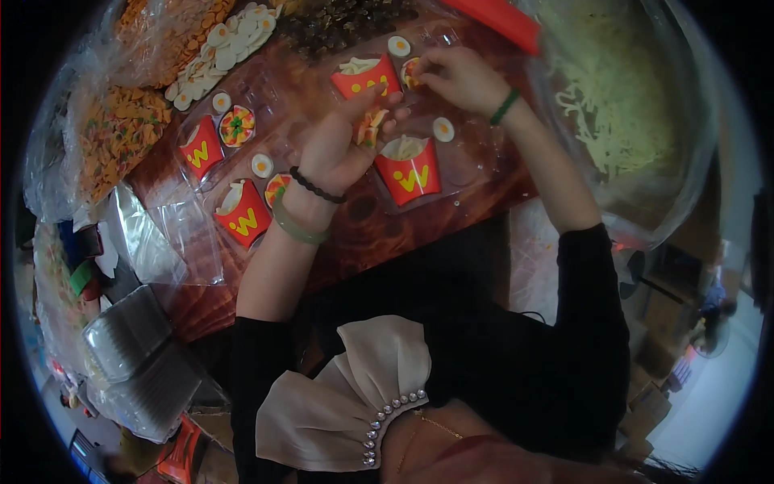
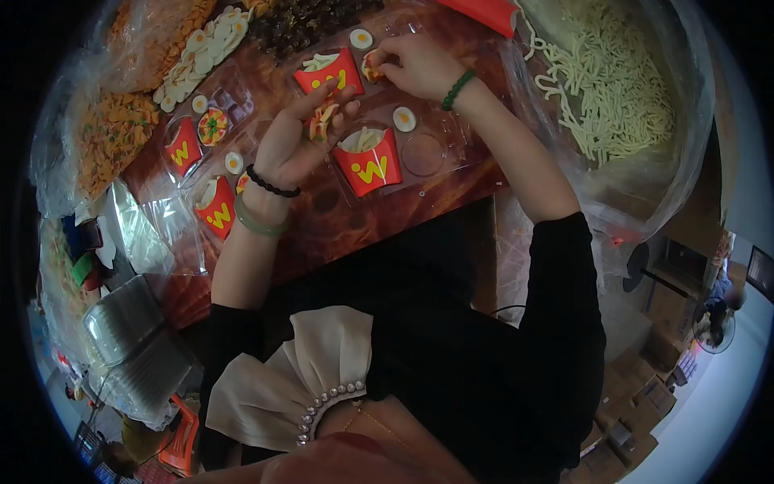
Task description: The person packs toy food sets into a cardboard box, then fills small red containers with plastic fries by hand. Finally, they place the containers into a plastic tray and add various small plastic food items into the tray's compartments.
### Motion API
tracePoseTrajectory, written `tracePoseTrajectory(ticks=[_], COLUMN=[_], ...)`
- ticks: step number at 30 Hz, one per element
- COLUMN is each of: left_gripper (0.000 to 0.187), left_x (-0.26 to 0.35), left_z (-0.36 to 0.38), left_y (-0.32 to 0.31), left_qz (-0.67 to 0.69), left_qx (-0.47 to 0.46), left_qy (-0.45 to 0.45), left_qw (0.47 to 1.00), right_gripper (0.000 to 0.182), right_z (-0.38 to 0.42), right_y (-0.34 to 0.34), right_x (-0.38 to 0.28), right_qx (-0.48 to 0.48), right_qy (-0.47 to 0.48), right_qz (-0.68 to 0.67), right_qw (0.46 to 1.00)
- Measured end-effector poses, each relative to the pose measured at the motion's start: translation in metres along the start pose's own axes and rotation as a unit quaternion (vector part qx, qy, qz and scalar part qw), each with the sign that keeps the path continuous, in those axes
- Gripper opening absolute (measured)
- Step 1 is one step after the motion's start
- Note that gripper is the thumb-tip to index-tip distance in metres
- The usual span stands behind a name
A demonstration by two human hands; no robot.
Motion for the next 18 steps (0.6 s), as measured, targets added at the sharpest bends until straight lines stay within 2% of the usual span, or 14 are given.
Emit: tracePoseTrajectory(ticks=[2, 3, 5, 8, 14, 15, 17, 18], left_gripper=[0.026, 0.027, 0.027, 0.028, 0.032, 0.033, 0.033, 0.034], left_x=[-0.001, -0.001, 0.000, 0.001, 0.001, 0.001, -0.001, -0.002], left_z=[-0.001, -0.001, -0.001, -0.002, -0.001, -0.002, -0.004, -0.005], left_y=[0.000, 0.000, -0.001, 0.000, -0.007, -0.008, -0.008, -0.007], left_qz=[0.000, 0.001, 0.003, 0.008, 0.010, 0.010, 0.021, 0.032], left_qx=[0.001, 0.001, 0.003, -0.002, -0.010, -0.019, -0.027, -0.033], left_qy=[-0.005, -0.010, -0.011, -0.009, -0.035, -0.037, -0.031, -0.025], left_qw=[1.000, 1.000, 1.000, 1.000, 0.999, 0.999, 0.999, 0.999], right_gripper=[0.012, 0.012, 0.010, 0.010, 0.010, 0.010, 0.007, 0.007], right_z=[0.002, 0.003, 0.007, 0.010, 0.012, 0.014, 0.018, 0.017], right_y=[-0.001, 0.000, 0.003, -0.001, -0.005, -0.003, 0.005, 0.009], right_x=[-0.006, -0.008, -0.016, -0.018, -0.005, -0.010, -0.027, -0.033], right_qx=[0.062, 0.062, 0.095, 0.088, 0.078, 0.078, 0.106, 0.106], right_qy=[-0.016, -0.016, 0.072, 0.109, 0.148, 0.148, 0.066, 0.065], right_qz=[0.000, 0.001, 0.048, 0.083, 0.072, 0.072, -0.064, -0.064], right_qw=[0.998, 0.998, 0.992, 0.987, 0.983, 0.983, 0.990, 0.990])
Point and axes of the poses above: each hand's wrist, its own z-axis away from the middle knuckle, its own y-axis out of the back of the hand, x = y × z, the point moved 2 cm from there along -z, towards the middle knuckle, and after that the axes turned 11 degrees about z, right-handed, at the moved point
